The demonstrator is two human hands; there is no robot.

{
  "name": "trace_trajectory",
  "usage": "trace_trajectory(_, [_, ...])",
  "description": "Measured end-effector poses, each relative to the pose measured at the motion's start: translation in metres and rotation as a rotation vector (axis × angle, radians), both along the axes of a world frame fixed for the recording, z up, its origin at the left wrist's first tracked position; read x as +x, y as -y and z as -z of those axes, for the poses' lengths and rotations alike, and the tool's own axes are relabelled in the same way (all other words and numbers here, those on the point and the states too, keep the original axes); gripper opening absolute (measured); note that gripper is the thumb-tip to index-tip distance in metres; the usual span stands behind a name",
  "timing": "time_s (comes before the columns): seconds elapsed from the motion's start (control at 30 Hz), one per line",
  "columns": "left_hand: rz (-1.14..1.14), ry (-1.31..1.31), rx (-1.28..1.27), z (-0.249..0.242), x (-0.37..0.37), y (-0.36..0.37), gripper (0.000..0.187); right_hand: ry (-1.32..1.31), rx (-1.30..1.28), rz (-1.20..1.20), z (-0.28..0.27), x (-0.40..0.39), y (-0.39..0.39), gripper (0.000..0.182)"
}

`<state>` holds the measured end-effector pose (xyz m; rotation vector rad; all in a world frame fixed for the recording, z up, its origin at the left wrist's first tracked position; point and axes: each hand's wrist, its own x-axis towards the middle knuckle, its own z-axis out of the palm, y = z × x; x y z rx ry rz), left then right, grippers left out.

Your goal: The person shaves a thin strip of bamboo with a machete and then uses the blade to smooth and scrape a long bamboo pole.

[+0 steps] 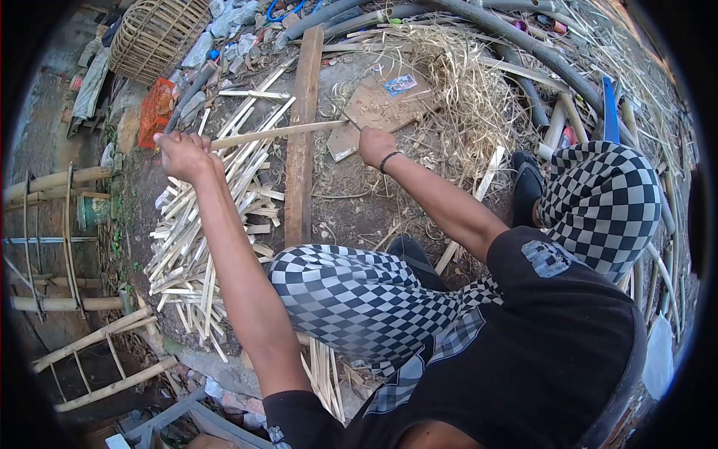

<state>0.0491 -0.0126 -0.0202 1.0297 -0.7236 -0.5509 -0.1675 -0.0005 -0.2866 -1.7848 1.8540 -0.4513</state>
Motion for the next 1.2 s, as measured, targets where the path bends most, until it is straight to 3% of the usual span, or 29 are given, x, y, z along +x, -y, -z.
trace_trajectory(0.13, [0.056,0.05,-0.029,-0.013,-0.011,0.002,0.047,0.089,-0.078,-0.026,-0.048,0.017,-0.031,0.025])
trace_trajectory(0.27, [0.151,0.022,-0.041,-0.011,-0.006,-0.002,0.047,0.121,-0.109,0.036,0.01,0.015,-0.039,0.024])
trace_trajectory(0.33, [0.213,0.024,-0.059,-0.006,0.002,-0.003,0.047,0.09,0.025,0.217,0.051,-0.002,-0.035,0.025])
trace_trajectory(0.47, [0.412,-0.007,-0.073,-0.006,0.011,-0.007,0.049,0.035,0.027,0.113,0.053,-0.037,-0.036,0.026])
trace_trajectory(0.53, [0.553,-0.015,-0.067,-0.006,0.014,-0.012,0.052,0.498,0.247,0.141,0.05,-0.046,-0.037,0.027])
trace_trajectory(0.57, [0.552,-0.015,-0.07,-0.006,0.015,-0.013,0.052,0.497,0.244,0.139,0.049,-0.047,-0.038,0.027])
trace_trajectory(0.63, [0.642,-0.037,-0.079,-0.006,0.018,-0.014,0.054,0.961,0.424,0.231,0.051,-0.044,-0.039,0.024])
trace_trajectory(0.8, [0.643,-0.029,-0.077,-0.005,0.02,-0.019,0.054,1.088,0.466,0.238,0.061,-0.035,-0.038,0.027])
trace_trajectory(0.87, [0.72,-0.031,-0.095,-0.004,0.023,-0.02,0.054,1.126,0.581,0.366,0.053,-0.033,-0.037,0.027])
trace_trajectory(0.97, [0.621,-0.005,-0.055,-0.002,0.02,-0.015,0.053,1.174,0.676,0.37,0.038,-0.029,-0.035,0.027])
trace_trajectory(1.0, [0.621,-0.006,-0.055,-0.003,0.018,-0.013,0.053,1.334,0.764,0.347,0.033,-0.028,-0.034,0.027])
trace_trajectory(1.1, [0.61,0.005,-0.06,-0.006,0.015,-0.014,0.052,1.252,0.683,0.135,0.0,-0.028,-0.048,0.028])
trace_trajectory(1.17, [0.593,0.018,-0.063,-0.007,0.014,-0.015,0.052,1.262,0.675,0.137,0.011,-0.023,-0.046,0.029])
trace_trajectory(1.2, [0.593,0.016,-0.06,-0.007,0.014,-0.016,0.052,1.267,0.676,0.266,0.016,-0.018,-0.045,0.03])
